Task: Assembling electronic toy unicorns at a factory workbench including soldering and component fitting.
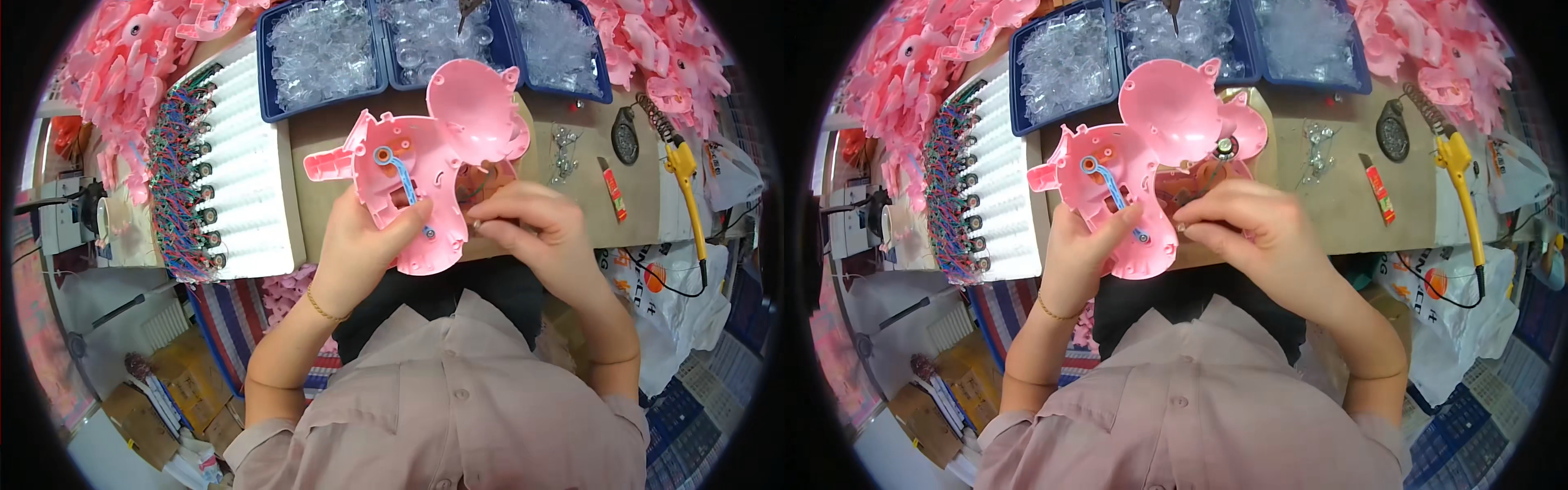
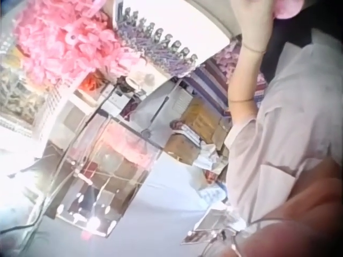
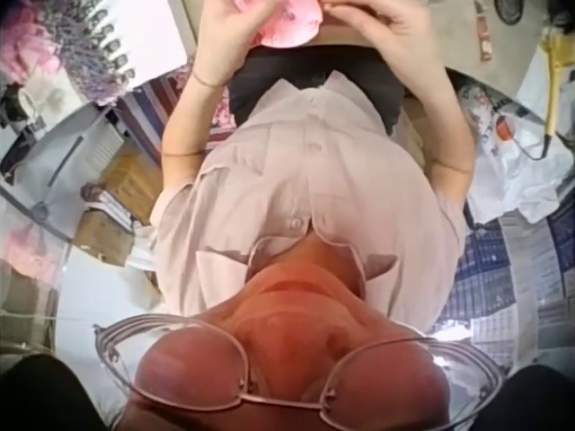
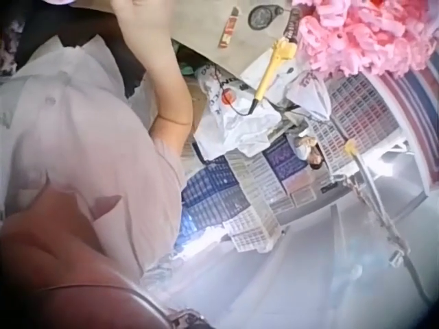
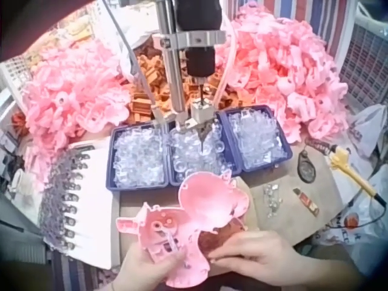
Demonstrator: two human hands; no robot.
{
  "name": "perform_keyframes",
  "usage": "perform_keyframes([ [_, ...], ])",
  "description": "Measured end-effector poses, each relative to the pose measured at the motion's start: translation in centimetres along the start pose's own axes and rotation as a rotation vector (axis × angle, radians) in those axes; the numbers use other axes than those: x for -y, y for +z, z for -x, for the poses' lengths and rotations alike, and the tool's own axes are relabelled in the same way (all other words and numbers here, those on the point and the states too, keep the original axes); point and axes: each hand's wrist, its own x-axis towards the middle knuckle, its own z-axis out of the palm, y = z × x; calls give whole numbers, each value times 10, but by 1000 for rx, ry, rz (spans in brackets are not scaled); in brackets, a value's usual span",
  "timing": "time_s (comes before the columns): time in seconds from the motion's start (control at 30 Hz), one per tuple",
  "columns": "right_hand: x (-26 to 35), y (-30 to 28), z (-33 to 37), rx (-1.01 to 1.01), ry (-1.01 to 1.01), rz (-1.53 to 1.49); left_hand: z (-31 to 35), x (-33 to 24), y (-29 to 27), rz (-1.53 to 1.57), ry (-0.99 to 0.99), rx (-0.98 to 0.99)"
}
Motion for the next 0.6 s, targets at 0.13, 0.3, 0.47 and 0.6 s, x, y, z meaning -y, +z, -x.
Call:
perform_keyframes([
  [0.13, 1, 3, -4, -83, 94, -197, 2, 6, 10, -96, 29, -96],
  [0.3, 1, 20, -15, -358, -449, 606, 6, 6, 20, -187, 82, -169],
  [0.47, -7, 36, -18, -393, -407, 577, 2, 12, 23, -242, 139, -199],
  [0.6, -9, 38, -14, -472, -412, 517, 6, 13, 25, -183, 113, -206],
])
